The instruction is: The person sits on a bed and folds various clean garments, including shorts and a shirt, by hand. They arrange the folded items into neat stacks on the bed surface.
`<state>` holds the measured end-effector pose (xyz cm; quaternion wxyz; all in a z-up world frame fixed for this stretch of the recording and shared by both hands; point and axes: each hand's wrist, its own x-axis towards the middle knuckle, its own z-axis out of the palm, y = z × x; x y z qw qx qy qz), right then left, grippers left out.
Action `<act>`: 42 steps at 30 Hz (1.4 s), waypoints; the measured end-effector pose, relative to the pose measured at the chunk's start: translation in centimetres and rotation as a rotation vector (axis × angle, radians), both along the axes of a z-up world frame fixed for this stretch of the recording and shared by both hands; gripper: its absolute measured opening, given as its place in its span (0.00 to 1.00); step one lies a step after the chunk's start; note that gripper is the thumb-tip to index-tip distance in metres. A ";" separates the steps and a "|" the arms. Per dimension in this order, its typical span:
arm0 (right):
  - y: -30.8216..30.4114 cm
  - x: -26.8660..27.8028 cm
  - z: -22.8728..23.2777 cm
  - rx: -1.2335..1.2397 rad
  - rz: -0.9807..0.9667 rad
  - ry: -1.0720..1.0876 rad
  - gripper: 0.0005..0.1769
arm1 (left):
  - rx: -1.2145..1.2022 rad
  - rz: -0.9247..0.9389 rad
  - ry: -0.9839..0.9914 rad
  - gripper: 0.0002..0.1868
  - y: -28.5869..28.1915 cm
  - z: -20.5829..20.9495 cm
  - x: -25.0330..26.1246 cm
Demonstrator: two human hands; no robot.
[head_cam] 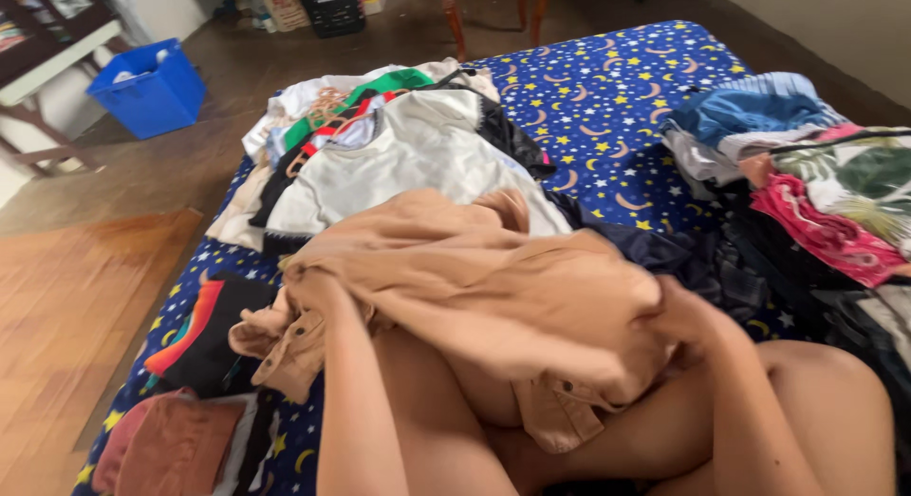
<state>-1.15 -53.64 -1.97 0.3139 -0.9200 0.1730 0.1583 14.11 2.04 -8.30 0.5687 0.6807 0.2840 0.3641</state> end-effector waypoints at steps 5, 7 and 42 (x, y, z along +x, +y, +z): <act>9.5 -0.2 -1.5 -0.018 0.476 -0.048 0.54 | -0.085 0.343 -0.462 0.37 0.7 3.0 -6.4; 12.8 -1.1 -2.1 -0.103 0.756 -0.197 0.27 | -0.023 0.195 -0.486 0.18 -3.5 4.2 -10.9; 8.5 15.8 22.9 -0.531 0.268 -1.638 0.32 | 0.365 -0.443 -0.504 0.38 -12.9 21.3 -9.1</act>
